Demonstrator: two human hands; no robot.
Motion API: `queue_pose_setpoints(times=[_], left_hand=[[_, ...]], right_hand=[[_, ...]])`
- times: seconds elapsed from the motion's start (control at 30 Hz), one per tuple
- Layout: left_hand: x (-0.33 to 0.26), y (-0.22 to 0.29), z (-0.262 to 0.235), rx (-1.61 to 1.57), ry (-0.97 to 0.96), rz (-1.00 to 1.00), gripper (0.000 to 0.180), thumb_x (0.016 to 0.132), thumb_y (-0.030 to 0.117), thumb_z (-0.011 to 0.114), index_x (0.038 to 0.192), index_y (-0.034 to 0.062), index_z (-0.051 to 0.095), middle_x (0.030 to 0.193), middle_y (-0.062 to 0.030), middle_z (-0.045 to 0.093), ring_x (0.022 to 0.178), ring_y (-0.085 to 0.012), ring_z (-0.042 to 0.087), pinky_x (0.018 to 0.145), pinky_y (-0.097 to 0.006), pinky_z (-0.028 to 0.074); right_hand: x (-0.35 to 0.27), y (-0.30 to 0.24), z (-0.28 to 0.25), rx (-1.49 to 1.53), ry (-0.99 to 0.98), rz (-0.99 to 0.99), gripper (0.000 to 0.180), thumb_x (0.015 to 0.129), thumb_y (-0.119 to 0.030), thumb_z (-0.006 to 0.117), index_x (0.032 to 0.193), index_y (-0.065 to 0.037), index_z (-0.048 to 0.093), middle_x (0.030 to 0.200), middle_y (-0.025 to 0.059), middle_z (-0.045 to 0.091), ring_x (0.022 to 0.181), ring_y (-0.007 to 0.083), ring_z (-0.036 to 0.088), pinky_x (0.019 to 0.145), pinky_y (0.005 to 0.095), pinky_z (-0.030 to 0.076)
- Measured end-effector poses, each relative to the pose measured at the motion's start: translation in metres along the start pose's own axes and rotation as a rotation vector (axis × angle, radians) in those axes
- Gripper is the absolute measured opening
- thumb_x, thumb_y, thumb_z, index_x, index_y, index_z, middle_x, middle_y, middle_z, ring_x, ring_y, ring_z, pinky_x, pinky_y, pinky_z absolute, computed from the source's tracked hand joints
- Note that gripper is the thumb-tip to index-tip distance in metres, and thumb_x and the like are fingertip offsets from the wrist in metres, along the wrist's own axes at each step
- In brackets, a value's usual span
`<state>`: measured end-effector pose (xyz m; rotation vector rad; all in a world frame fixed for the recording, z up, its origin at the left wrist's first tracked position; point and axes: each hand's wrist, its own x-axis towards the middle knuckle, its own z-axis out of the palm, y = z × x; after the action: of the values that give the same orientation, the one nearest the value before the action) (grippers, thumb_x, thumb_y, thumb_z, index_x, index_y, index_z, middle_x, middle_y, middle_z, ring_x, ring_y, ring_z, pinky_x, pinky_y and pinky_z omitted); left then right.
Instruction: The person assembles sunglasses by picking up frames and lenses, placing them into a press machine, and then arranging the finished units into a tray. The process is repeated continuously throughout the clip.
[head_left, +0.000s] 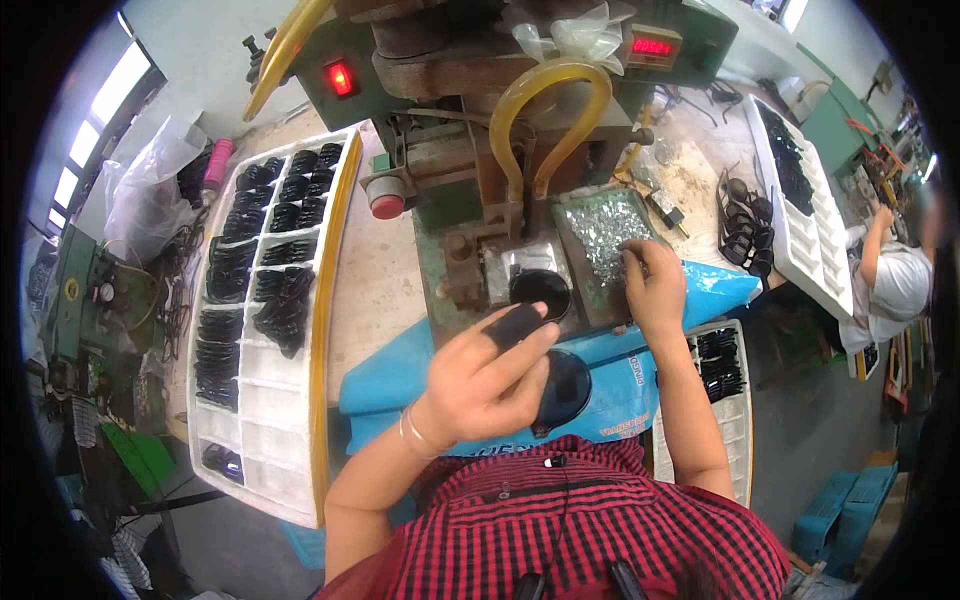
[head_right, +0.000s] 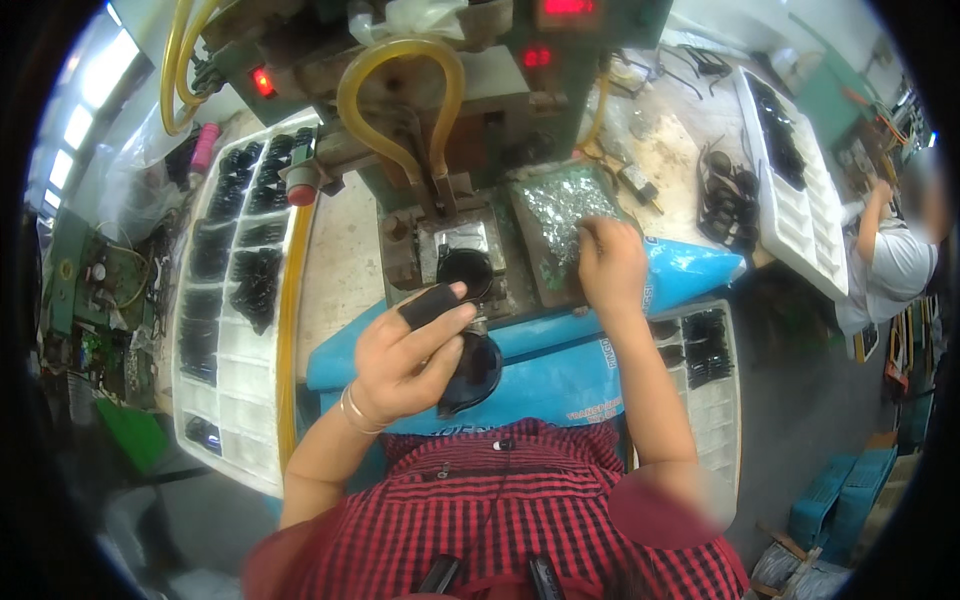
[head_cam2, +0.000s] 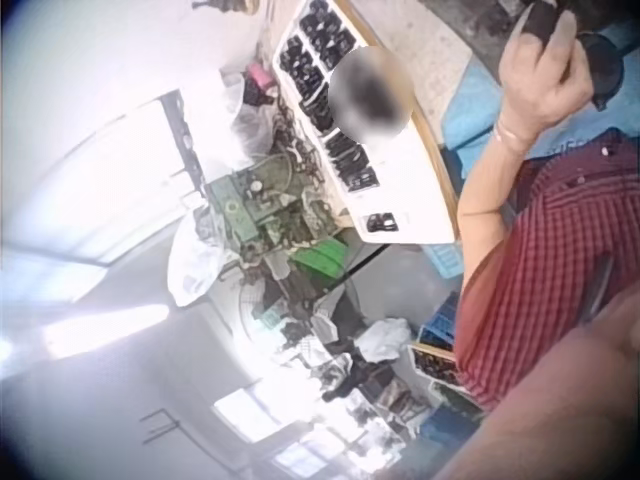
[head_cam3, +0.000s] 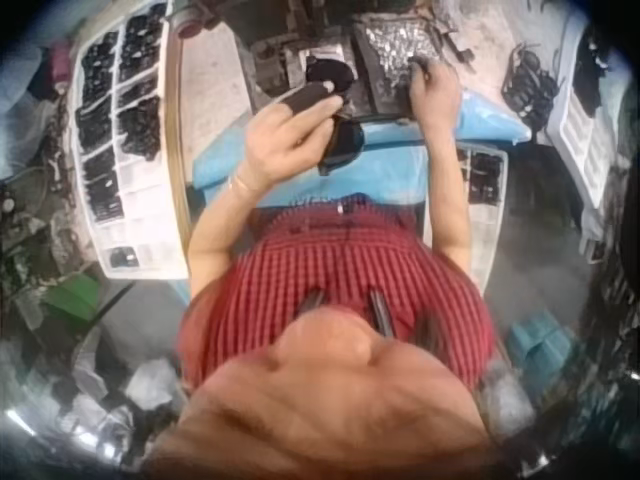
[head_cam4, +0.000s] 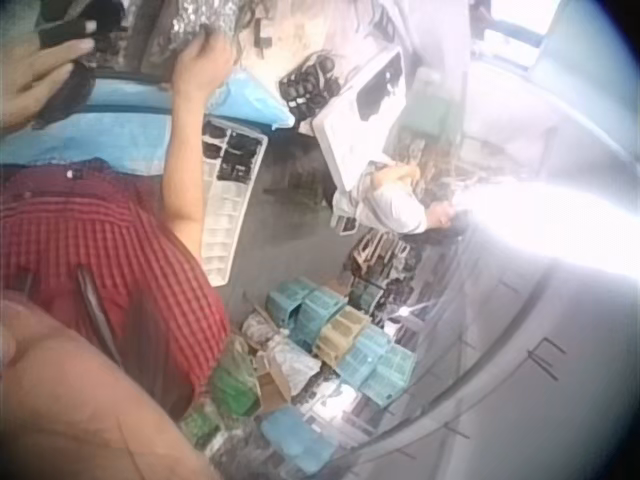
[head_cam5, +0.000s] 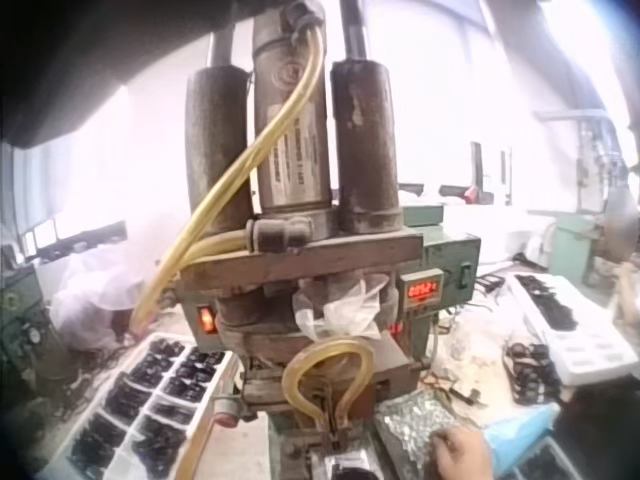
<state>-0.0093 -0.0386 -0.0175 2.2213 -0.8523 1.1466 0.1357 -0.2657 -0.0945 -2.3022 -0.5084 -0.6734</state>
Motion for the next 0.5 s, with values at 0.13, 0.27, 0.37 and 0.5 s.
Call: queue_pose_setpoints(times=[0.13, 0.27, 0.37, 0.5], left_hand=[[-0.001, -0.021, 0.011, 0.075, -0.039, 0.187, 0.021, 0.071, -0.002, 0.068, 0.091, 0.005, 0.065, 0.112, -0.0149, 0.069, 0.096, -0.0293, 0.07, 0.077, -0.038, 0.059], [0.001, -0.021, 0.013, 0.074, -0.053, 0.156, 0.02, 0.071, 0.005, 0.067, 0.09, 0.0082, 0.061, 0.113, -0.0102, 0.07, 0.096, -0.0276, 0.07, 0.071, -0.034, 0.057], [0.001, -0.025, 0.012, 0.061, -0.094, 0.142, 0.025, 0.071, 0.007, 0.066, 0.095, 0.0087, 0.061, 0.114, -0.0083, 0.07, 0.097, -0.0269, 0.071, 0.067, -0.032, 0.056], [-0.002, -0.026, 0.011, 0.063, -0.061, 0.138, 0.021, 0.07, 0.011, 0.068, 0.09, 0.0087, 0.064, 0.111, -0.008, 0.07, 0.092, -0.0239, 0.069, 0.071, -0.032, 0.058]], right_hand=[[0.013, -0.001, -0.005, 0.203, -0.023, 0.231, 0.014, 0.086, -0.007, 0.065, 0.099, -0.003, 0.07, 0.091, 0.0139, 0.07, 0.083, 0.0265, 0.066, 0.076, 0.0347, 0.052], [0.02, 0.004, -0.011, 0.401, 0.077, 0.361, 0.013, 0.087, -0.008, 0.066, 0.098, -0.002, 0.07, 0.092, 0.015, 0.07, 0.085, 0.0267, 0.068, 0.079, 0.0349, 0.052], [0.011, 0.012, 0.003, 0.186, 0.033, 0.253, 0.012, 0.086, -0.008, 0.067, 0.096, -0.003, 0.07, 0.091, 0.0151, 0.07, 0.086, 0.0301, 0.067, 0.079, 0.0371, 0.052], [0.036, -0.027, 0.031, 0.043, 0.004, -0.129, 0.01, 0.076, -0.007, 0.069, 0.086, -0.008, 0.069, 0.089, 0.0133, 0.063, 0.089, 0.0352, 0.06, 0.077, 0.0448, 0.048]])
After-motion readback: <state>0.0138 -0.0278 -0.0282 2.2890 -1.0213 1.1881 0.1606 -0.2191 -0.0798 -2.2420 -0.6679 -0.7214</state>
